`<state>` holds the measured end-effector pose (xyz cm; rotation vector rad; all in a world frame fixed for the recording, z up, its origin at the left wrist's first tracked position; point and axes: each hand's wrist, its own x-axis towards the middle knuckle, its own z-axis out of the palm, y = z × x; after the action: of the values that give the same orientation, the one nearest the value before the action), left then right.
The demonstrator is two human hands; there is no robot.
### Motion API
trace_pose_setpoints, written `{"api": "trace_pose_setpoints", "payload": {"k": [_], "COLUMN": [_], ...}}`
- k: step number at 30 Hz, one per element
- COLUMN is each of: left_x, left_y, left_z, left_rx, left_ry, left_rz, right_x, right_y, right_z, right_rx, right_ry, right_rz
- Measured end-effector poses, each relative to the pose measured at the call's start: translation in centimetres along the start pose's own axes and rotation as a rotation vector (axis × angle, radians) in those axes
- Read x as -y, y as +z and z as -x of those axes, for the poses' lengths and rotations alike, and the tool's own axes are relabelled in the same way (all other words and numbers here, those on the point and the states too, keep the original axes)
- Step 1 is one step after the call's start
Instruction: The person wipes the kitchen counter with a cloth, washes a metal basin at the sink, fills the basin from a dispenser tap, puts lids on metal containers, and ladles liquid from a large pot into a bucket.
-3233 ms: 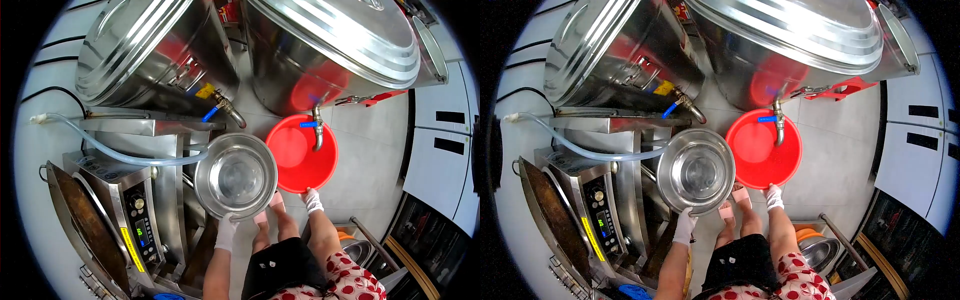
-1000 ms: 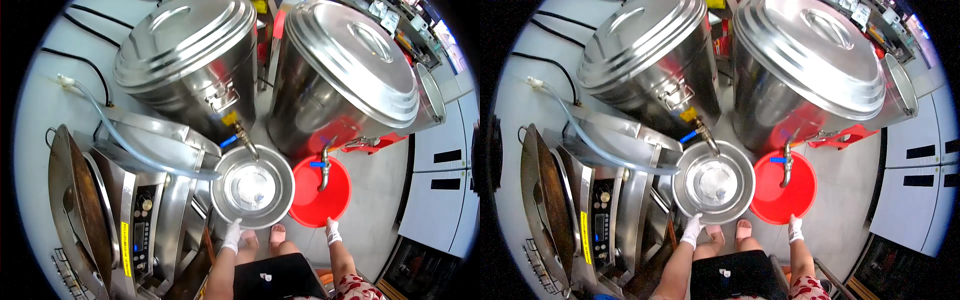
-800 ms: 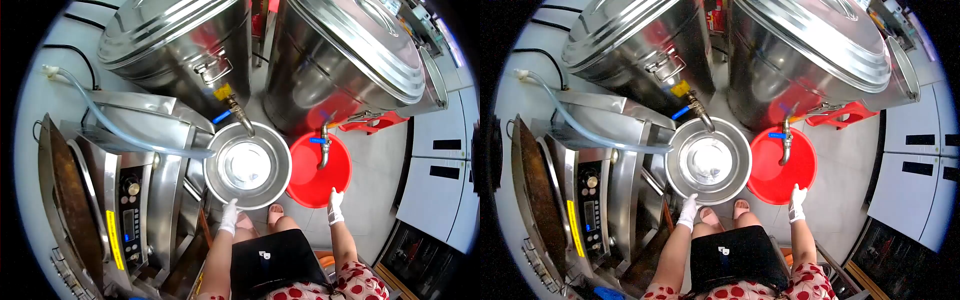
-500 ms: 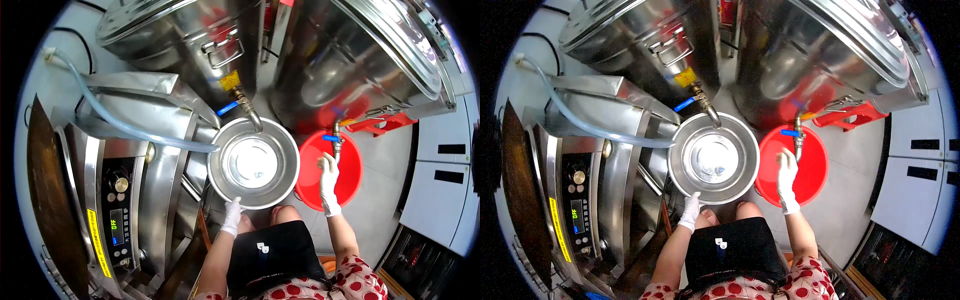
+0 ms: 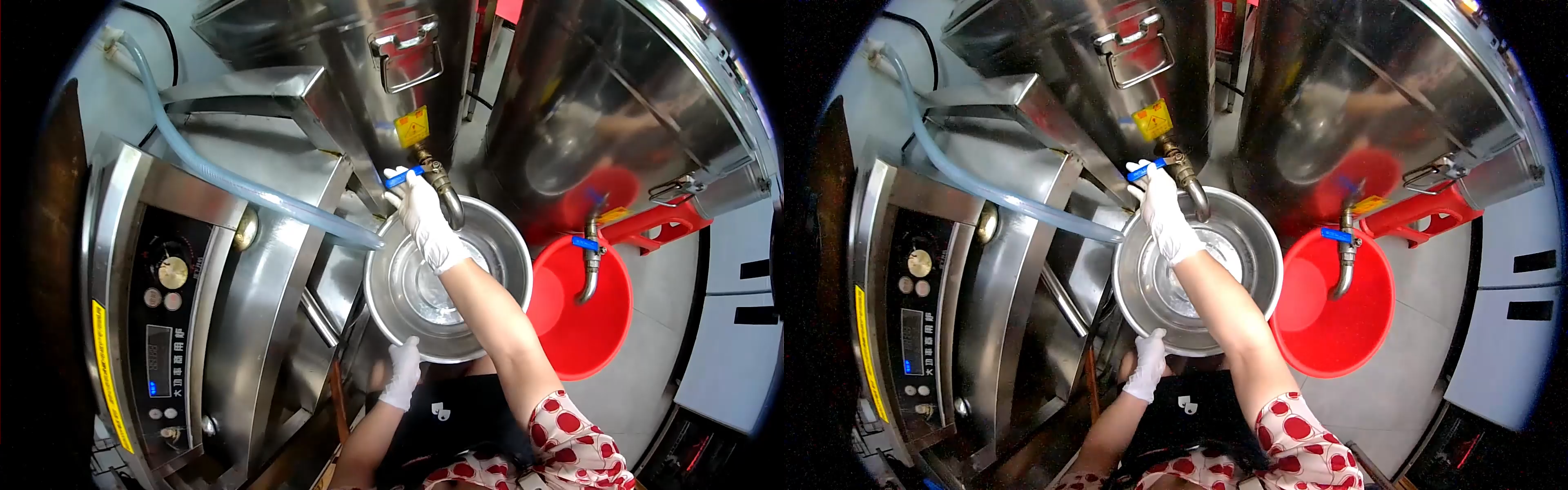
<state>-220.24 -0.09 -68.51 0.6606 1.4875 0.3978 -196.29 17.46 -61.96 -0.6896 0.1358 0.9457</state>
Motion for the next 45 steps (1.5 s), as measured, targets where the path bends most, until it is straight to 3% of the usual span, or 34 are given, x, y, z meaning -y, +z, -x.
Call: {"api": "trace_pose_setpoints", "payload": {"k": [3, 4, 17, 21, 26, 37, 45], "left_x": [1.1, 1.0, 0.4, 0.4, 0.0, 0.9, 2.1], "left_y": [-0.4, -0.3, 0.4, 1.0, 1.1, 0.9, 0.6], "left_z": [-1.1, -1.0, -0.1, 0.2, 0.6, 0.0, -1.3], "left_rx": [0.004, -0.017, -0.107, -0.128, -0.089, -0.103, -0.049], "left_ry": [0.046, 0.042, 0.017, 0.089, 0.127, 0.139, 0.176], "left_rz": [0.006, -0.007, -0.004, 0.024, 0.083, 0.103, 0.14], "right_x": [-0.8, -1.0, -0.6, 3.2, 5.2, 6.9, 8.3], "right_y": [0.0, 0.2, 0.0, -1.8, -2.5, -3.0, -3.6], "right_z": [-1.5, -1.5, -0.1, 1.7, 2.0, 2.1, 1.8], "right_rx": [0.087, 0.023, -0.055, 0.04, 0.045, 0.107, 0.124], "right_ry": [-0.066, -0.106, -0.169, 0.093, 0.191, 0.259, 0.235], "right_rz": [-0.103, -0.121, 0.164, 0.286, 0.433, 0.462, 0.734]}}
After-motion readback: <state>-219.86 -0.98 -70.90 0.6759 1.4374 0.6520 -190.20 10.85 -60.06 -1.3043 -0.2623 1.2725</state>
